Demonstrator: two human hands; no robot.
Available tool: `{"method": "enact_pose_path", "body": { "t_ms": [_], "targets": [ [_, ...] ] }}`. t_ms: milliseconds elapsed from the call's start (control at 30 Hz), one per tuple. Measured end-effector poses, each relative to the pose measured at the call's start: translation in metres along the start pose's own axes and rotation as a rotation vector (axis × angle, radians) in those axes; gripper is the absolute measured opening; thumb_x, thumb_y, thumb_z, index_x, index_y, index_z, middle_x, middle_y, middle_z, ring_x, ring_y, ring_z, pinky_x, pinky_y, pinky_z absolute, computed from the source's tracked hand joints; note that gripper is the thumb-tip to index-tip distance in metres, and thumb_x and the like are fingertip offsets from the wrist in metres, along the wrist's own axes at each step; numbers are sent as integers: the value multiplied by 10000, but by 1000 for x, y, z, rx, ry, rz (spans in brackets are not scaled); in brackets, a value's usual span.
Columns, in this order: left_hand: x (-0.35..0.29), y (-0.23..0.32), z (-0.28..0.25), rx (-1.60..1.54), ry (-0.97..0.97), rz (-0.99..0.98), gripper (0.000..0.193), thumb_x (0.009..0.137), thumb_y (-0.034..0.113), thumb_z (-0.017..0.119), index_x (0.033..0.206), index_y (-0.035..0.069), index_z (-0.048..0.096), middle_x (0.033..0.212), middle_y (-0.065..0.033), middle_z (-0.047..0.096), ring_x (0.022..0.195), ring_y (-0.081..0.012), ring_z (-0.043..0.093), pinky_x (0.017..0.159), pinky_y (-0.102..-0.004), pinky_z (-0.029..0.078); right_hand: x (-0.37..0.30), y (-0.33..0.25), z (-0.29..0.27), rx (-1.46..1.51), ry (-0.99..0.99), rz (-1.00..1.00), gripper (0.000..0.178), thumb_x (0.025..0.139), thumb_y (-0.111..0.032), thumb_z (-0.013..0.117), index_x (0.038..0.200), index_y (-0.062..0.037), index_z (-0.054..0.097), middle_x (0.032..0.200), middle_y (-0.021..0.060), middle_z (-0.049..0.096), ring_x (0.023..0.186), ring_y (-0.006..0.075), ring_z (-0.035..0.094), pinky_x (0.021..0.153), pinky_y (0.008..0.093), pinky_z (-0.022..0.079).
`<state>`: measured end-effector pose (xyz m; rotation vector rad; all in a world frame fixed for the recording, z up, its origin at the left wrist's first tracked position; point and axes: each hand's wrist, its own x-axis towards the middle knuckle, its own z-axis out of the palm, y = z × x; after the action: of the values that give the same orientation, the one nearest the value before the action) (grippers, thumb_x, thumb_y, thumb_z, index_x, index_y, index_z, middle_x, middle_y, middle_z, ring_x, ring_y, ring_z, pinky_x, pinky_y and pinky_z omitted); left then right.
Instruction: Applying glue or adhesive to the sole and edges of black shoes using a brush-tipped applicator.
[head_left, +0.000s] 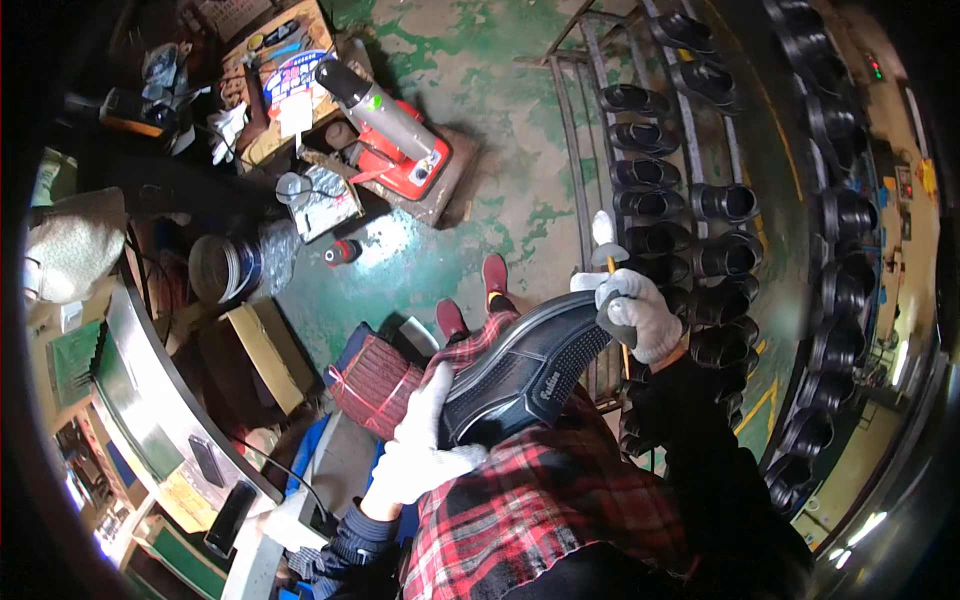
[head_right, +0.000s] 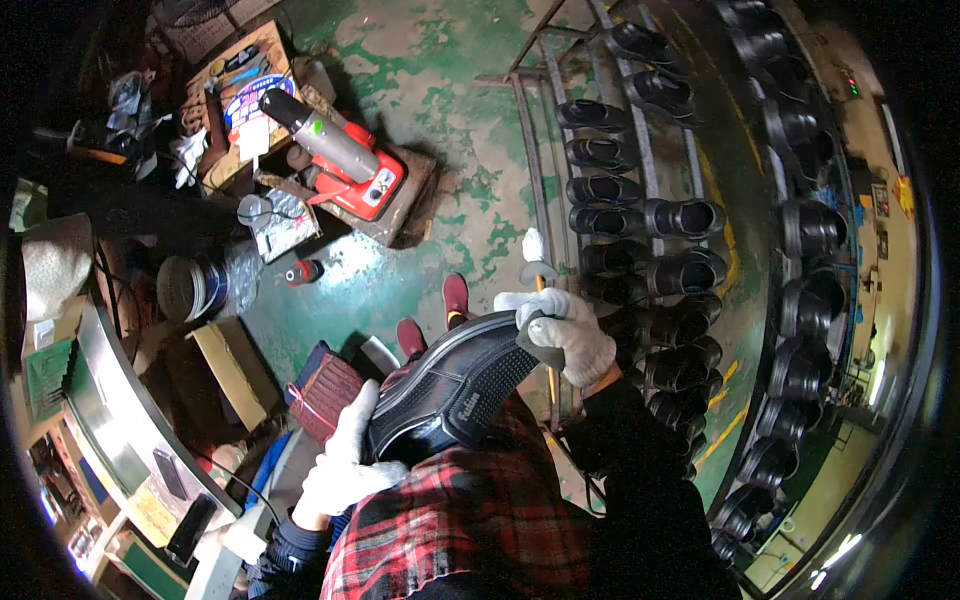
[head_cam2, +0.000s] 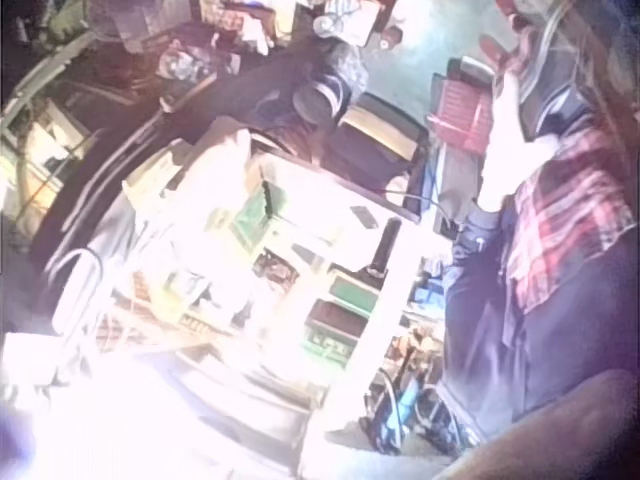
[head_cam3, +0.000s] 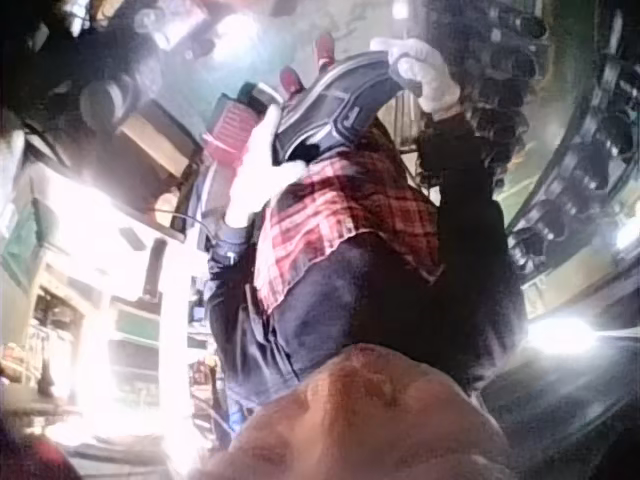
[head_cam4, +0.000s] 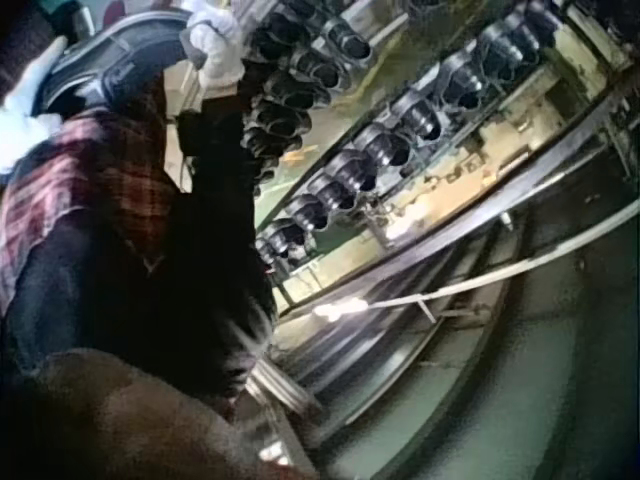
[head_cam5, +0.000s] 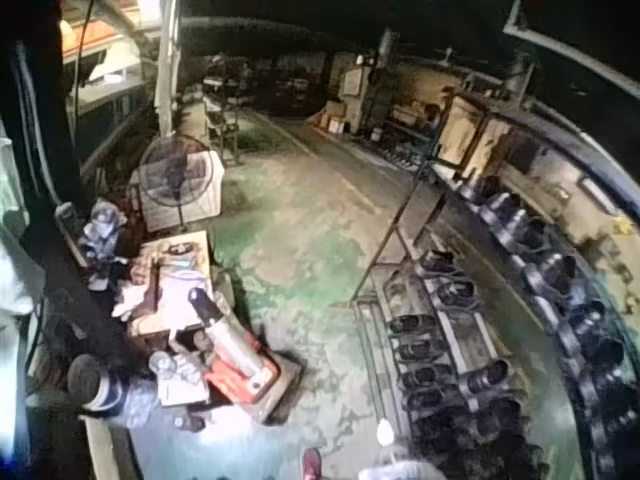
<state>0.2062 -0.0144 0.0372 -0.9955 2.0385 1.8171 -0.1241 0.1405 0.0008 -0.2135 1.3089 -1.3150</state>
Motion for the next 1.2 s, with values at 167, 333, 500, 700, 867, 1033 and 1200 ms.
{"method": "enact_pose_path", "body": {
  "t_ms": [167, 333, 500, 700, 867, 1033, 1200],
  "targets": [
    [5, -30, 8, -208, 4, -286, 1146, 703, 128, 801, 1647, 169, 152, 1487, -213, 519, 1324, -358, 560, 1099, -377, 440, 46, 26, -6, 127, 74, 119, 170, 843, 3, 583, 983, 24, 678, 1253, 201, 669, 1035, 199, 654, 939, 293, 492],
    [116, -126, 42, -840, 279, -250, 1047, 706, 29, 714, 1620, 55, 205, 1481, -158, 498, 1333, -271, 512, 1145, -385, 389, 145, 64, -34, 117, 137, 144, 157, 870, 6, 620, 993, 23, 716, 1201, 176, 701, 1108, 230, 657, 991, 327, 502],
    [250, -181, 64, -1279, 435, -132, 937, 769, 70, 712, 1597, 47, 272, 1506, -148, 477, 1349, -287, 503, 1156, -439, 392, 263, 90, -85, -58, 144, 69, 144, 860, -20, 621, 964, 7, 717, 1202, 115, 688, 1069, 176, 629, 976, 315, 477],
    [356, -199, 49, -1256, 486, -75, 913, 793, 81, 692, 1590, 0, 253, 1524, -182, 453, 1383, -308, 467, 1188, -433, 346, 375, 98, -133, -58, 121, 107, 178, 868, -26, 630, 1023, -18, 716, 1264, 125, 686, 1109, 178, 638, 1018, 321, 488],
    [362, -199, 25, -1128, 587, 8, 991, 798, 181, 771, 1599, -3, 217, 1556, -191, 416, 1413, -304, 443, 1215, -441, 305, 426, 106, -129, 50, -31, 63, 202, 871, -29, 623, 1051, -26, 715, 1281, 138, 688, 1089, 166, 642, 1008, 301, 493],
    [322, -187, -2, -724, 617, 29, 1248, 677, 391, 923, 1608, -5, 191, 1583, -193, 366, 1439, -307, 403, 1212, -435, 293, 443, 120, -105, 71, -172, 99, 226, 917, -83, 553, 1074, -22, 703, 1257, 134, 695, 1086, 172, 643, 997, 285, 488],
    [318, -170, 2, -945, 672, -174, 984, 737, 126, 840, 1558, -13, 315, 1481, -184, 497, 1363, -279, 498, 1145, -405, 401, 437, 128, -117, -178, -138, 131, 270, 964, -108, 548, 1172, 35, 642, 1200, 138, 705, 1114, 183, 654, 972, 286, 505]
  ]
}}
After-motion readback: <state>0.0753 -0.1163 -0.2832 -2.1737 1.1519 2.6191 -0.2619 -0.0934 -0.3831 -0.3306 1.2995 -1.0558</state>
